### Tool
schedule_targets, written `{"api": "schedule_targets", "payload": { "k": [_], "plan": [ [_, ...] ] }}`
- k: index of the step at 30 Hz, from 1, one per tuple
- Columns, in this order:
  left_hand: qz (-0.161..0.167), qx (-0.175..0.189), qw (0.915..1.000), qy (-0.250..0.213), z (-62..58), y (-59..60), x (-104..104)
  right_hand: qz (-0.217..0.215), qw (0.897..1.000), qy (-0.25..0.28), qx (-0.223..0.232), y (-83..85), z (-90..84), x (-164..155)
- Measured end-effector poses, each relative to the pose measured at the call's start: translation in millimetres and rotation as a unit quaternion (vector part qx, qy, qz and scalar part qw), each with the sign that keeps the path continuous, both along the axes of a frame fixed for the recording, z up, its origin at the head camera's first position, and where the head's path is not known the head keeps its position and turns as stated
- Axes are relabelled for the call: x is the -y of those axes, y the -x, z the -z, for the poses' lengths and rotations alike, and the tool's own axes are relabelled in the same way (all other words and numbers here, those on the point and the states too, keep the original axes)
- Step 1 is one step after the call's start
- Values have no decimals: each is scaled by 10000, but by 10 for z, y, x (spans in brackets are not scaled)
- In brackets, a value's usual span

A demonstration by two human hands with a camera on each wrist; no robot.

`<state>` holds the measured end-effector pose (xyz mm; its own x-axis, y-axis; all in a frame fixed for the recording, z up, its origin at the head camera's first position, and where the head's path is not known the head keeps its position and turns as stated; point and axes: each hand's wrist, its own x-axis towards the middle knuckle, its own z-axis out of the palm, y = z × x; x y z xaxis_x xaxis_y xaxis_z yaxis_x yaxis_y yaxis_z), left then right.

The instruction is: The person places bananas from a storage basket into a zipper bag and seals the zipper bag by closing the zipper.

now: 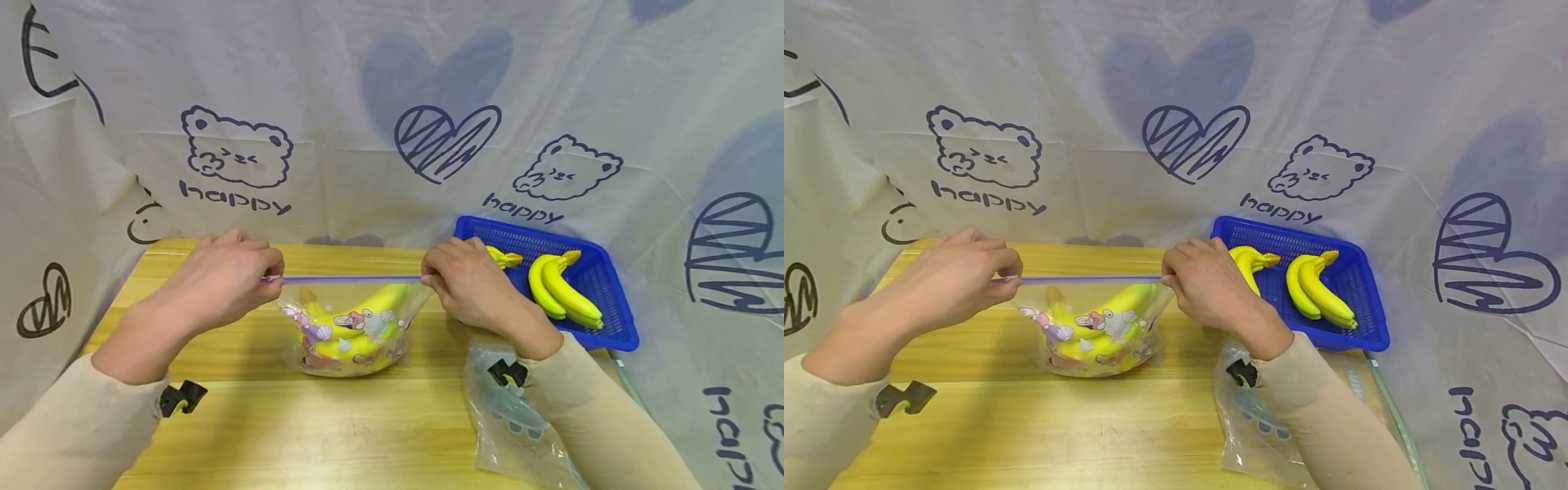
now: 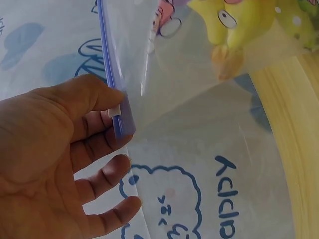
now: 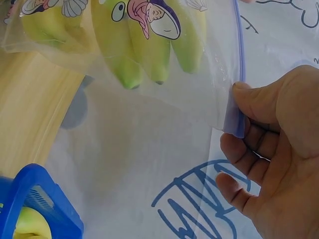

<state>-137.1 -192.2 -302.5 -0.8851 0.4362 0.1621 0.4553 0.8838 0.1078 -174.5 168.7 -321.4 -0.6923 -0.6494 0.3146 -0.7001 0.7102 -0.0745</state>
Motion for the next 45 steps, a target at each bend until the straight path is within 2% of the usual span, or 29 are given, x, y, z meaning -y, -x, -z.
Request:
{"api": "schedule_targets", "payload": {
  "k": [5,8,11,14,17,21,24,29,30,32,35,37,39,41,43,45],
  "plan": [
    [-57,67,10000,-14,30,-30,134,-27,10000,67,19,9,10,6],
    [-56,190,9996,-207,73,-49,181,-61,9995,271,178,8,35,14],
    [-225,534,9957,-725,145,-55,194,-17,9958,686,602,7,98,7],
    [-490,886,9850,-1396,250,-56,196,139,9857,1231,1143,12,176,9],
    [-752,1174,9647,-2236,412,-58,196,341,9733,1660,1549,35,249,30],
    [-1062,1541,9224,-3377,647,-50,153,667,9566,2103,1902,83,360,73],
    [-1184,1766,8952,-3918,798,-30,86,868,9419,2467,2107,104,444,110],
    [-1127,2202,8446,-4749,1027,-31,-30,1085,9200,2975,2309,122,577,175],
    [-1100,2283,8367,-4854,1062,-34,-57,1166,9146,3076,2351,119,608,186],
    [-1043,2325,8352,-4874,1114,-26,-111,1325,9036,3293,2398,109,684,199],
    [-1058,2276,8419,-4776,1144,6,-190,1561,8765,3780,2540,70,799,229],
    [-1195,2223,8456,-4704,1138,40,-235,1676,8583,4048,2670,39,885,259],
    [-1353,2236,8440,-4683,1133,71,-284,1775,8442,4228,2775,0,969,295],
    [-1526,2280,8429,-4629,1147,92,-348,1877,8379,4266,2843,-33,1061,331],
    [-1661,2336,8427,-4557,1189,90,-423,1920,8378,4249,2840,-55,1156,364],
    [-1742,2406,8377,-4582,1249,68,-509,1883,8388,4269,2806,-73,1240,392]
  ]
}}
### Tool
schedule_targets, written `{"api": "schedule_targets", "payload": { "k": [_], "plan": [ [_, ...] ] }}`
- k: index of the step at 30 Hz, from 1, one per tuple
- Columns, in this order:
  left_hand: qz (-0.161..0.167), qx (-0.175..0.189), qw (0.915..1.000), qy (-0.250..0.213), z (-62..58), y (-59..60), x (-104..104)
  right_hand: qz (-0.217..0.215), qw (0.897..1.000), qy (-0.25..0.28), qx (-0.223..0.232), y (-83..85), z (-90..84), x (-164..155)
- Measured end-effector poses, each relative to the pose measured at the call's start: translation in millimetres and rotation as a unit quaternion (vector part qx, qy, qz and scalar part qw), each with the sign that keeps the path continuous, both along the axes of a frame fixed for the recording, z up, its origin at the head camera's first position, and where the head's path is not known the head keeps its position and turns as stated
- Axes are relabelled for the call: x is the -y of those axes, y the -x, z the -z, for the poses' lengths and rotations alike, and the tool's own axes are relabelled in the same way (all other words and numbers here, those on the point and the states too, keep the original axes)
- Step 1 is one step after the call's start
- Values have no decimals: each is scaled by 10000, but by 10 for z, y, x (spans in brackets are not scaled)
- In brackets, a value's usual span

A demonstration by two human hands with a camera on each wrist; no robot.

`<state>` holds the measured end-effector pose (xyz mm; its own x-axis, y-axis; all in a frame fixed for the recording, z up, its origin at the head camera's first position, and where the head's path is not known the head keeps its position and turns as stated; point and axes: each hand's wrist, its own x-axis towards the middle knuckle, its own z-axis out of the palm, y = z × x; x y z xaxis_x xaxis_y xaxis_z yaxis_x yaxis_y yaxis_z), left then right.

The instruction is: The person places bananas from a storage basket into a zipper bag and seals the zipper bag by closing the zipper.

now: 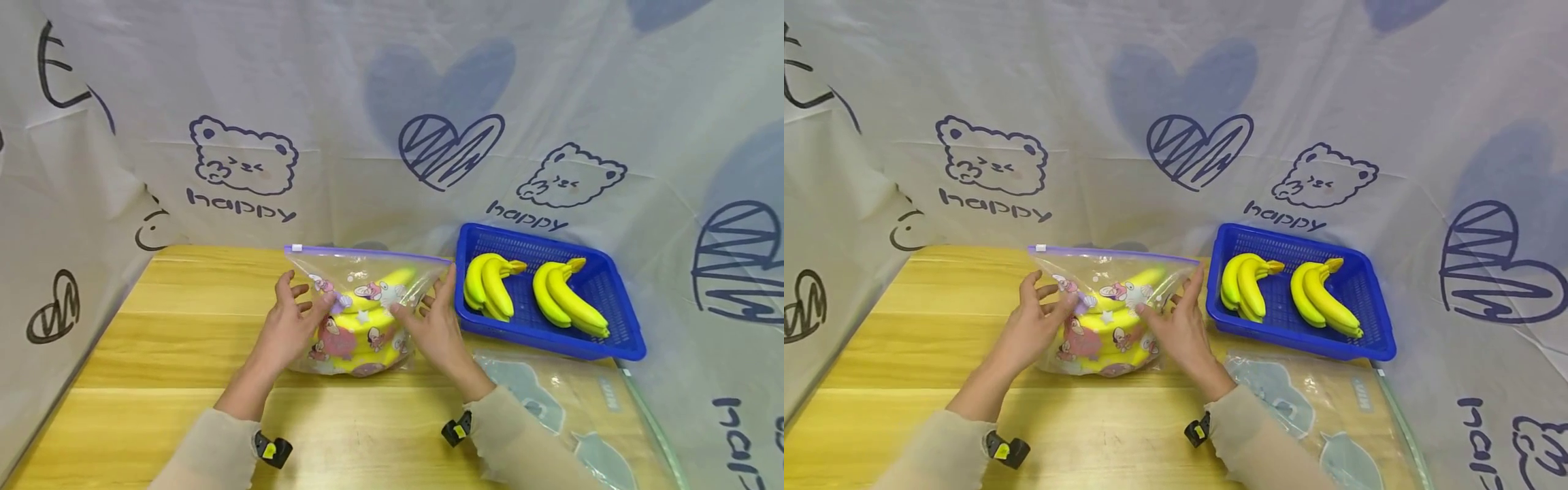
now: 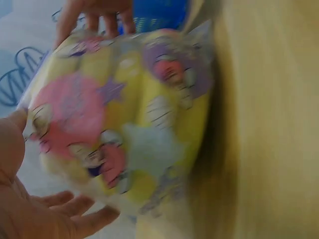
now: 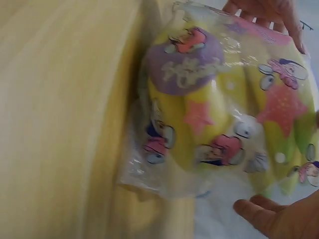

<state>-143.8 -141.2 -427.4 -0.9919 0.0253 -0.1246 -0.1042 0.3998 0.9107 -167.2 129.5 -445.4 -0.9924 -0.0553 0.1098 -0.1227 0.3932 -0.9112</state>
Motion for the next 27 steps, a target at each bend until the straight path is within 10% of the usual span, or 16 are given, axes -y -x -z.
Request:
{"api": "schedule_targets", "payload": {
  "k": [8,14,27],
  "plan": [
    [-372,-382,9962,686,191,-52,-209,-514,9986,-142,28,-55,244,45],
    [36,-287,9894,1421,192,-46,-231,-566,9917,-1121,262,-37,339,131],
    [2,-282,9645,2625,188,-97,-232,-1094,9815,-1564,-157,-104,430,294]
  ]
}}
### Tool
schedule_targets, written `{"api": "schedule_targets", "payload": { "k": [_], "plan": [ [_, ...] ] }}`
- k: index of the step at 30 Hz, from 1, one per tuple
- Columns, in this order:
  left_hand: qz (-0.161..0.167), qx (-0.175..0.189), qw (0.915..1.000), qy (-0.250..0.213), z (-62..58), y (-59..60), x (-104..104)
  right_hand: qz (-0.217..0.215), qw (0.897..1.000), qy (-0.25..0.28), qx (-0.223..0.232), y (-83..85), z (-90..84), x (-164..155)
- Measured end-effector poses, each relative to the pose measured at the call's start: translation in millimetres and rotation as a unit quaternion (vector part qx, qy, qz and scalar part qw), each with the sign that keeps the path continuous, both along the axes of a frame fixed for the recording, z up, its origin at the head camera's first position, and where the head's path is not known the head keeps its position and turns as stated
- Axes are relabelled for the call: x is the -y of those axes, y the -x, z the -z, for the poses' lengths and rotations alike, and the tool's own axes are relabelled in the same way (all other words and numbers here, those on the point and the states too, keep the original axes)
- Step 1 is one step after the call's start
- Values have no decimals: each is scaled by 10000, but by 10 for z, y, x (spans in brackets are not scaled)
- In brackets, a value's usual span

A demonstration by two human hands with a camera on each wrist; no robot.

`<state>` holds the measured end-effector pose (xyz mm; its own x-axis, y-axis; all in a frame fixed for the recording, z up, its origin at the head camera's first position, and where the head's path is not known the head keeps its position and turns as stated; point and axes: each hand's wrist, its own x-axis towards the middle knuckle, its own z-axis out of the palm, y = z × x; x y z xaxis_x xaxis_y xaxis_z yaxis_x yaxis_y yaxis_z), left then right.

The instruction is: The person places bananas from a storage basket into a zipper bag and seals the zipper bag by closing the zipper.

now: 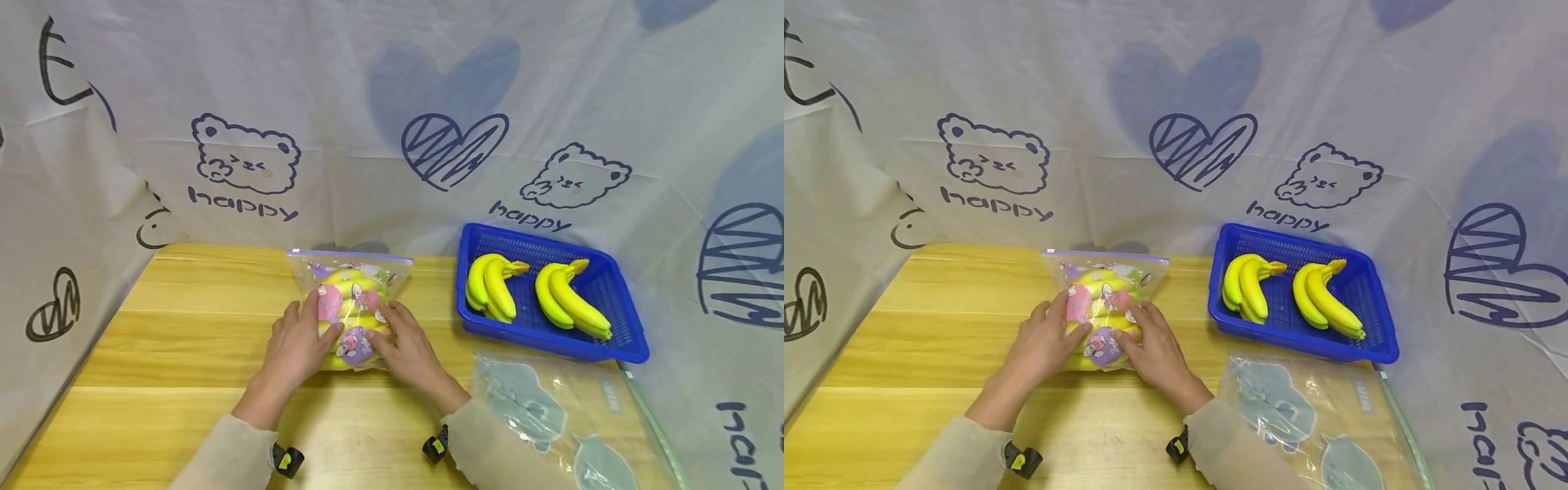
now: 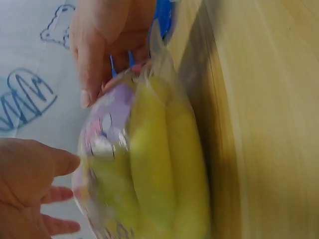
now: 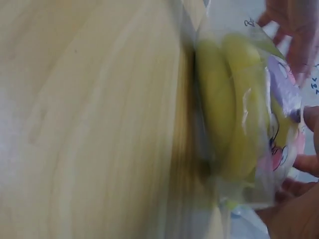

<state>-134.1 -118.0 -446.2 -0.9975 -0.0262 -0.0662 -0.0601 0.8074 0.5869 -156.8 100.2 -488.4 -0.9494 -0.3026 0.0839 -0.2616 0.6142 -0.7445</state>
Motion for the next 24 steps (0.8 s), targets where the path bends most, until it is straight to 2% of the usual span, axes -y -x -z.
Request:
{"api": "schedule_targets", "payload": {
  "k": [5,7,9,11,13,16,18,20,24],
  "plan": [
    [438,-712,9944,646,-54,44,-186,-238,9987,445,52,-9,46,5],
    [680,-829,9895,974,-45,91,-273,-201,9984,520,-26,-13,39,-10],
    [844,-886,9842,1276,-15,133,-343,-40,9989,367,-274,-25,2,-28],
    [953,-896,9797,1517,36,158,-406,224,9963,12,-826,-47,-41,-72],
    [997,-1002,9752,1701,83,163,-450,411,9848,-399,-1637,-58,-87,-132],
    [964,-1097,9727,1802,120,152,-489,651,9461,-991,-3015,-35,-117,-259],
    [947,-1168,9720,1806,138,149,-499,828,9216,-1246,-3581,-8,-129,-355],
    [936,-1169,9721,1808,149,151,-495,1091,9070,-1476,-3791,13,-138,-447],
    [896,-1116,9707,1929,181,162,-438,1577,9016,-1923,-3538,36,-142,-589]
  ]
}}
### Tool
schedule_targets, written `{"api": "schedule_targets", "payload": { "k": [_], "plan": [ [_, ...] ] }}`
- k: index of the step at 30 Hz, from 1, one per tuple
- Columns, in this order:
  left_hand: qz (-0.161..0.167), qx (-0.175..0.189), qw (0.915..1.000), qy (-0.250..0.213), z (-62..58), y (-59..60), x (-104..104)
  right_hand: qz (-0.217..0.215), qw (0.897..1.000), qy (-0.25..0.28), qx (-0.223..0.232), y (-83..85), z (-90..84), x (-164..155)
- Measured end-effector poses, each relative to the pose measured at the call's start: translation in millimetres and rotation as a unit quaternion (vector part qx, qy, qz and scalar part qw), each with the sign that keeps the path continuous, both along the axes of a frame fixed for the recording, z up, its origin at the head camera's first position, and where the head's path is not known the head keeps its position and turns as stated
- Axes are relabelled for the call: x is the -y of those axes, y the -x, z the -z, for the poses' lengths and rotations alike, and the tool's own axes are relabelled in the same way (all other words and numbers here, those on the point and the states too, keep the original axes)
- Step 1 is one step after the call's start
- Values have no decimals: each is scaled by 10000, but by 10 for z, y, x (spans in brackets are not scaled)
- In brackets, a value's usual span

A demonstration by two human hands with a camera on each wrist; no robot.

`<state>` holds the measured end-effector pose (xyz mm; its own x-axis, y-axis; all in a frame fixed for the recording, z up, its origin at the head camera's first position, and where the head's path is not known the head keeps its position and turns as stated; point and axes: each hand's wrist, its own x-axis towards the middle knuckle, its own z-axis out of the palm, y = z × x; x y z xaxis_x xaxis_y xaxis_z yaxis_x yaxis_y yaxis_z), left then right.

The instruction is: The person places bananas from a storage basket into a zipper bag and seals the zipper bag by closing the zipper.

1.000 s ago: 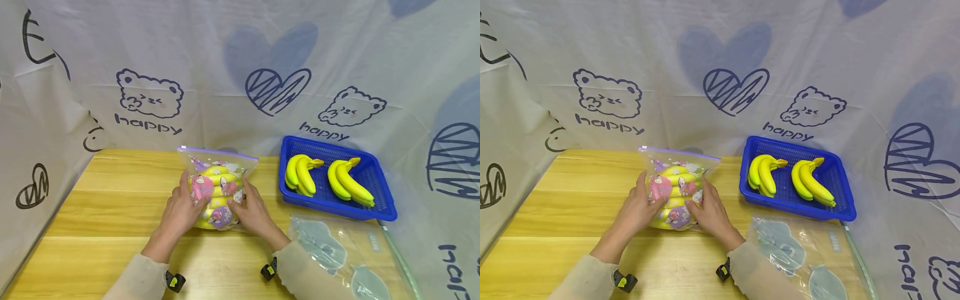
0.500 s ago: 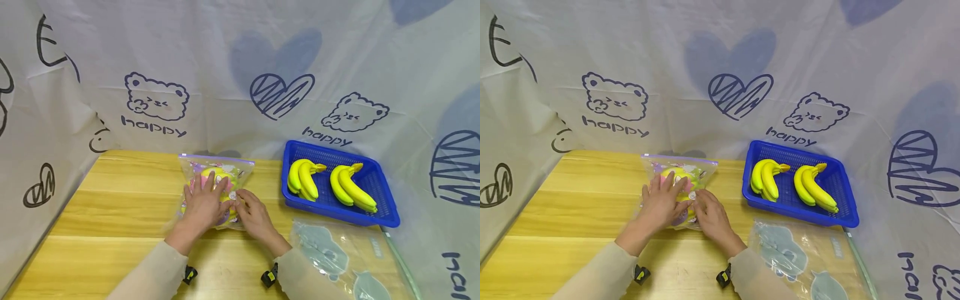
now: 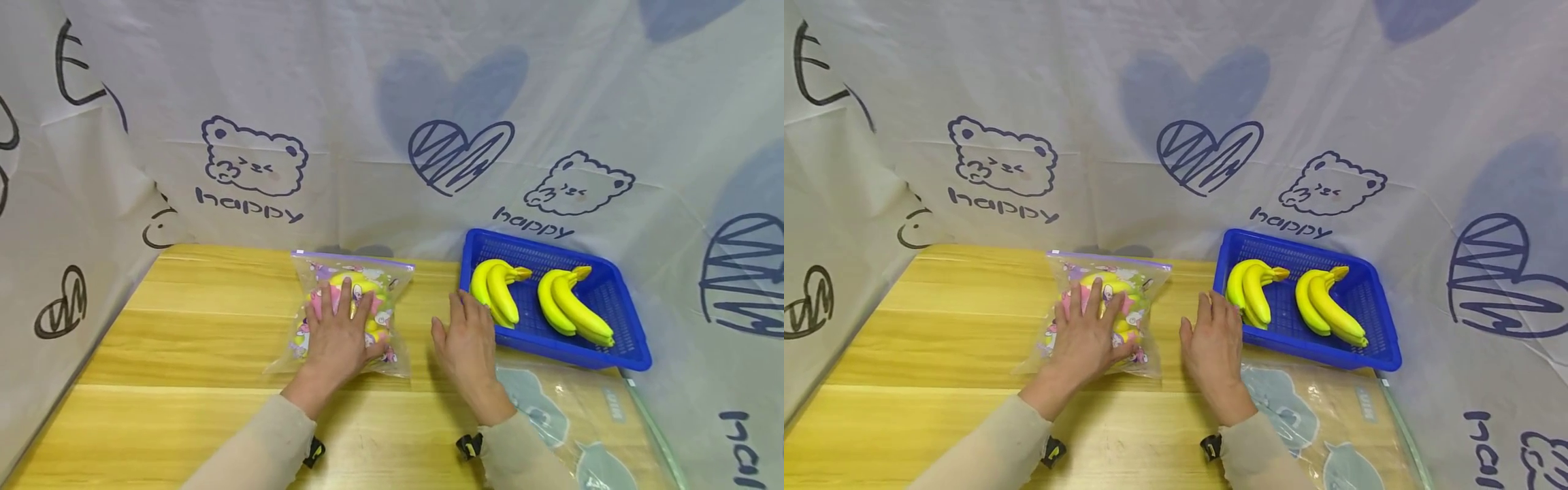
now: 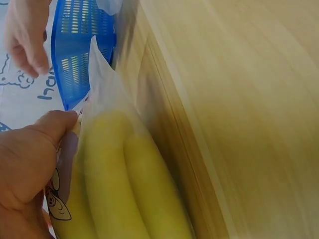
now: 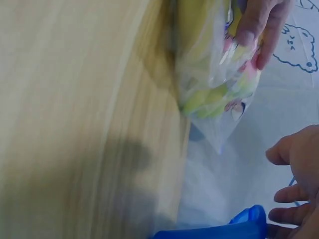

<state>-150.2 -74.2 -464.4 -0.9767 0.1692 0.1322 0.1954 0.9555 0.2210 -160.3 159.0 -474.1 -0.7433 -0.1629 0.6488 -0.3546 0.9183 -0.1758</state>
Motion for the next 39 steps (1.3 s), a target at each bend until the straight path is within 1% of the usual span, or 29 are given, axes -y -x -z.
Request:
{"api": "schedule_targets", "payload": {
  "k": [3,7,12,15,22,27,33,39],
  "plan": [
    [-57,96,9999,48,15,12,73,250,9991,-139,306,4,17,-65],
    [-127,157,9998,-71,28,30,209,425,9966,-302,633,-8,48,-102],
    [-253,180,9993,-219,22,30,491,540,9945,-365,815,-7,78,-124],
    [-309,236,9989,-272,1,13,722,566,9941,-368,844,-2,91,-133],
    [-344,520,9974,-364,-66,-9,1279,539,9949,-264,813,-7,125,-132],
    [-417,679,9958,-443,-69,-15,1635,458,9958,-186,772,-18,136,-125],
    [-443,773,9951,-429,-58,5,2037,414,9965,-234,691,-32,152,-132],
    [-325,1030,9937,-304,-128,52,2420,395,9974,-254,548,-23,180,-152]
  ]
}}
